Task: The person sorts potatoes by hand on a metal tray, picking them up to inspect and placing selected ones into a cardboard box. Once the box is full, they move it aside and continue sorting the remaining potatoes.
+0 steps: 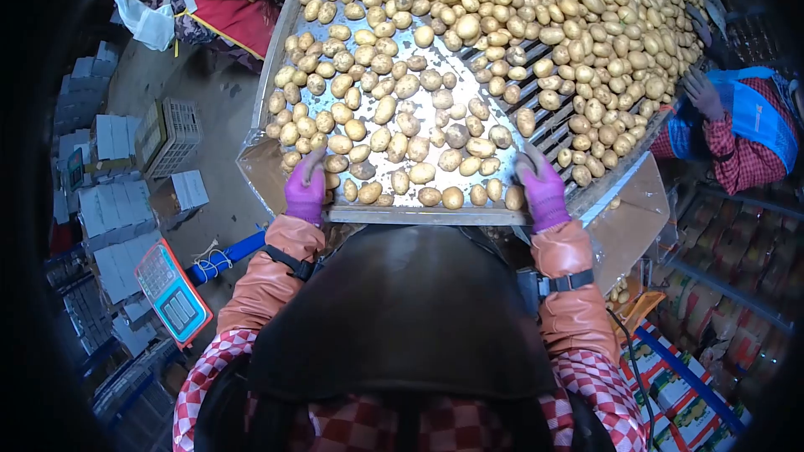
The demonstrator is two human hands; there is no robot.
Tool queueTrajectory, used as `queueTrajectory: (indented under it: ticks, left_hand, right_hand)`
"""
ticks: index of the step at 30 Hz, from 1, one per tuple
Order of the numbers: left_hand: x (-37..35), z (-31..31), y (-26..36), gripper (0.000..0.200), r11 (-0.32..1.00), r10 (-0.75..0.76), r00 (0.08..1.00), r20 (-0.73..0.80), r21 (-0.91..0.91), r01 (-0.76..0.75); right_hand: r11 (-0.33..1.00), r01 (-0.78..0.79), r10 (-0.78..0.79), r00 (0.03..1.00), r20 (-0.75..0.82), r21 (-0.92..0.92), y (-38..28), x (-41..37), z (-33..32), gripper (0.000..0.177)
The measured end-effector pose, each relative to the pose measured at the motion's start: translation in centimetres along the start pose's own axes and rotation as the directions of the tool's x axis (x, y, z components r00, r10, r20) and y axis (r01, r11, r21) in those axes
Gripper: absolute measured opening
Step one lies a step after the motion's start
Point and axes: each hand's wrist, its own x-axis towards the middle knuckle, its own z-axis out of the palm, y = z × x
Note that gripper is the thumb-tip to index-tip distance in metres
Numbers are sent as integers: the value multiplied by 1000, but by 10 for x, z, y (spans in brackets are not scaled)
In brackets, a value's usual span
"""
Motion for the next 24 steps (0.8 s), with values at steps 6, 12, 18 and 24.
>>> queueTrajectory:
  ticks: [6,12,18,24]
  left_hand:
    - [47,-21,-48,36,995,-72,918,-390,32,92]
    - [53,58,38,35,824,-14,931,363,532,-195]
    - [52,64,46,59,720,70,732,678,474,-507]
    - [48,11,-2,46,577,221,971,88,792,-202]
  right_hand:
    - [703,-280,251,958,-141,-653,29,1,-54,66]
    - [582,-172,289,957,4,-794,18,8,57,79]
    - [797,48,187,928,322,-602,-23,30,72,76]
    - [834,24,-109,987,-122,-551,4,68,-9,69]
